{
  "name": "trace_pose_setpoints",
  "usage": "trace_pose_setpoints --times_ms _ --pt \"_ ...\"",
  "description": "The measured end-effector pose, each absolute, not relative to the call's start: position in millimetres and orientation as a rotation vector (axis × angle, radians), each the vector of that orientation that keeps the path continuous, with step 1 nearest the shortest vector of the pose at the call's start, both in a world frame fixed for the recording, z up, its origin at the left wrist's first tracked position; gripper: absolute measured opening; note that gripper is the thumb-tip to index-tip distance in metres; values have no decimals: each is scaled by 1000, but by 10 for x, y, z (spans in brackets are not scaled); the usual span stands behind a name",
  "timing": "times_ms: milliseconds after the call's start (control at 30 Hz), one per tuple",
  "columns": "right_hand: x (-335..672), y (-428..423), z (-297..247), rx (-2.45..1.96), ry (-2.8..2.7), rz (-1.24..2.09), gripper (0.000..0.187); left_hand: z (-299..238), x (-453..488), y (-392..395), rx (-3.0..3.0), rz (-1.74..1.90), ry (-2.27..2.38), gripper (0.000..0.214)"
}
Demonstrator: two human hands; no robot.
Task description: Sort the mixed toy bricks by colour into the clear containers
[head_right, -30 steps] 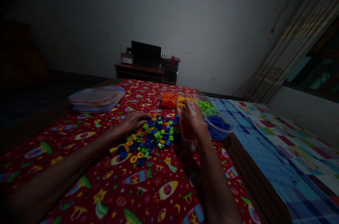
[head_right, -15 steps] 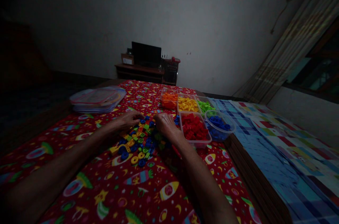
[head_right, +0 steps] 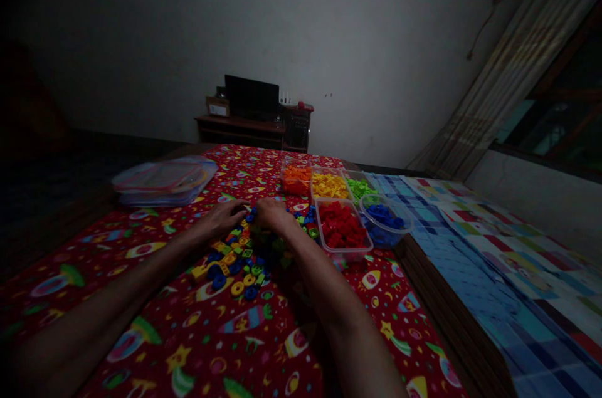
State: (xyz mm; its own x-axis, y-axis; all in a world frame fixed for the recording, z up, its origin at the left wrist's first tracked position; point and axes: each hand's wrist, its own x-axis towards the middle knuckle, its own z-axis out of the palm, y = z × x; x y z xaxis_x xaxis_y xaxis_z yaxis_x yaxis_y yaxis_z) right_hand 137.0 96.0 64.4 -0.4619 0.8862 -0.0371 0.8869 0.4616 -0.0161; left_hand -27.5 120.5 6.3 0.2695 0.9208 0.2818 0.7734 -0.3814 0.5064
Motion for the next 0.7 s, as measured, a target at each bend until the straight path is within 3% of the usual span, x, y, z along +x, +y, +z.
trace_pose_setpoints --times_ms 200,467,700 --pt "1522 853 600 1612 2882 -2 25 43 -280 1203 2281 850 1507 43" --pt "2343 415 1049 1826 3050 59 21 153 -274 1131 2339 758 1475 44" --pt "3228 146 1007 2088 2840 72 32 279 -248 1107 2368 793 1466 44"
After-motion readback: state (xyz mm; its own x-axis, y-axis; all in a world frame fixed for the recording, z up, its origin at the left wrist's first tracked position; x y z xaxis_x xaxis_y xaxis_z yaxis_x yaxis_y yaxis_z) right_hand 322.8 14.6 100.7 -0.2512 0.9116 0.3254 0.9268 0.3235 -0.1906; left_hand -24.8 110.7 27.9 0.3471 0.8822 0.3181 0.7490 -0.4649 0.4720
